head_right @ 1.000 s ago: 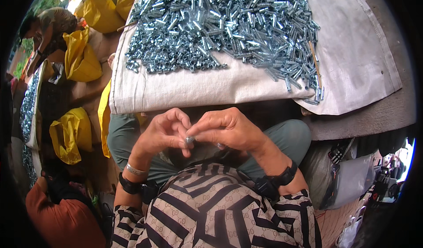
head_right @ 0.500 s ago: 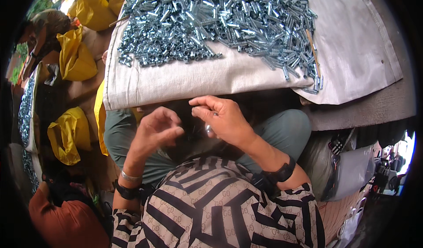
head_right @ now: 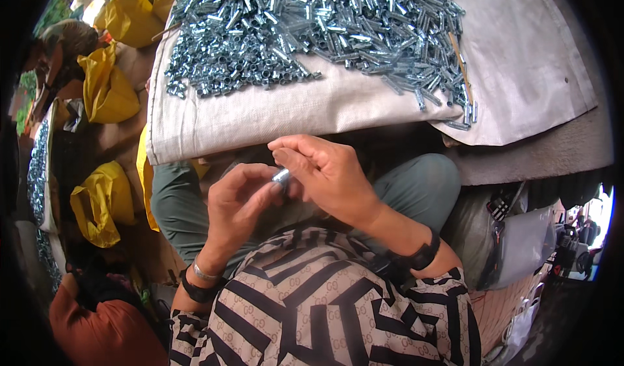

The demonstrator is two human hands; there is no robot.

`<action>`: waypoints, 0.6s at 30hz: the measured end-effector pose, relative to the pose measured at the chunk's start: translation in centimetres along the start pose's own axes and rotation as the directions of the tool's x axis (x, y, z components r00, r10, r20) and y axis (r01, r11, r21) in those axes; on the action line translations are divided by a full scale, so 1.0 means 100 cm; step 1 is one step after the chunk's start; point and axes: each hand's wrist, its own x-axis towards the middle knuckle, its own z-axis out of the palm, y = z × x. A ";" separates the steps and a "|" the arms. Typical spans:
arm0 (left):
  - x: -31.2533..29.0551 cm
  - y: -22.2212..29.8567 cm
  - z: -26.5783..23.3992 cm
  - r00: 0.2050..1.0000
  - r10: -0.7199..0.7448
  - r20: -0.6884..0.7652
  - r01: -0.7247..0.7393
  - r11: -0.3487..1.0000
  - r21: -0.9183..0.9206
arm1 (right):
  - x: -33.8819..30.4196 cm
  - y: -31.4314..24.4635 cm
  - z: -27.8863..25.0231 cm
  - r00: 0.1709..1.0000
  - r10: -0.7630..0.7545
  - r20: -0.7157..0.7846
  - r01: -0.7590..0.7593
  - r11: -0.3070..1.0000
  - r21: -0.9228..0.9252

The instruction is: Inspect and sort small metal hardware components from a large pile into a storage bag.

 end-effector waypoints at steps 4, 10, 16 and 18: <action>-0.003 0.000 0.001 0.996 -0.084 -0.008 0.081 0.979 -0.190 | -0.008 0.006 -0.009 0.996 -0.081 0.022 0.083 0.993 -0.085; -0.004 -0.002 0.003 0.995 -0.099 0.015 0.099 0.948 -0.304 | -0.013 0.009 -0.008 0.995 -0.100 0.012 0.100 0.993 -0.062; -0.002 -0.002 0.003 0.993 -0.118 0.018 0.117 0.941 -0.318 | -0.012 0.011 -0.007 0.993 -0.113 -0.012 0.112 0.991 -0.073; 0.000 -0.002 0.005 0.993 -0.116 0.012 0.114 0.940 -0.321 | -0.012 0.011 -0.008 0.992 -0.121 -0.030 0.118 0.990 -0.073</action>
